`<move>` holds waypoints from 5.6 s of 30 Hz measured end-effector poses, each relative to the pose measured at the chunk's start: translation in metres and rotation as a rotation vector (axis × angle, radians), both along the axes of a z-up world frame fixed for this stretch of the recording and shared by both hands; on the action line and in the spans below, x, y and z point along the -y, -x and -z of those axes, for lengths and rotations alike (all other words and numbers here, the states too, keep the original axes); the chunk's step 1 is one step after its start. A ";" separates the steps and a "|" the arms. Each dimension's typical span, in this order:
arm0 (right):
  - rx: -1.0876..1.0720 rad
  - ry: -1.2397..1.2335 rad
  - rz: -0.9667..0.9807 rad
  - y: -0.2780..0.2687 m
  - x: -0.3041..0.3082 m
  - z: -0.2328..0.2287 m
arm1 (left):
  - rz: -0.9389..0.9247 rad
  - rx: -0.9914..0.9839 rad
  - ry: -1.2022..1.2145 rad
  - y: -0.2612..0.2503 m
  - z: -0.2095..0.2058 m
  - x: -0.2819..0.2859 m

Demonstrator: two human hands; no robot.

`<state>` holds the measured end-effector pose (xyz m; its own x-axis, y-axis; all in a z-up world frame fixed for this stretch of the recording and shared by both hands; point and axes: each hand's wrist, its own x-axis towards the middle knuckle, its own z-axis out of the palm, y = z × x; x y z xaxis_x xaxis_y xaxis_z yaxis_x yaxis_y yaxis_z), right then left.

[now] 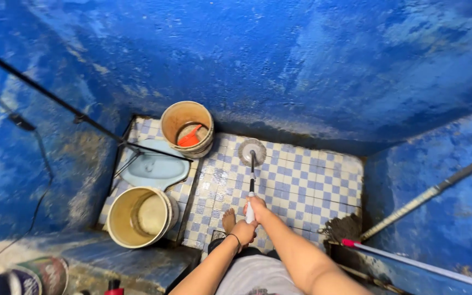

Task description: Scrubbing the tiled floor of a small blue bathroom or utility area using a handled brush.

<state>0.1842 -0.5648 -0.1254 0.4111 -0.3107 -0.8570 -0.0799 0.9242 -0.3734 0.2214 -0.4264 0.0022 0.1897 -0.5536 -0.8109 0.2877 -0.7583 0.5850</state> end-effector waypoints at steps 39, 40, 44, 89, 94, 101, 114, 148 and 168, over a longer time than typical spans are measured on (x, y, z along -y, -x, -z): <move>-0.020 0.097 -0.320 -0.138 0.071 -0.020 | -0.061 -0.017 0.067 -0.164 -0.089 0.049; -0.019 0.093 -0.331 -0.150 0.067 -0.024 | -0.072 -0.017 0.062 -0.172 -0.091 0.046; 0.028 0.093 -0.376 -0.179 0.041 -0.021 | -0.058 0.075 0.035 -0.190 -0.107 0.028; -0.223 0.234 -0.178 0.245 0.007 -0.027 | 0.186 -0.066 0.065 0.197 -0.033 0.004; -0.128 0.232 -0.185 0.256 -0.004 -0.034 | 0.103 -0.135 0.009 0.204 -0.060 -0.011; -0.147 0.142 -0.333 0.257 -0.015 -0.061 | -0.074 -0.283 -0.009 0.202 -0.036 -0.027; 0.034 0.065 -0.170 0.263 -0.234 -0.071 | 0.125 -0.103 -0.123 0.194 -0.024 -0.227; -0.309 0.486 -0.350 0.357 -0.289 0.029 | 0.407 0.350 0.175 0.308 0.050 -0.278; -0.148 0.284 -0.497 0.375 -0.273 -0.068 | 0.470 0.134 -0.207 0.296 -0.064 -0.257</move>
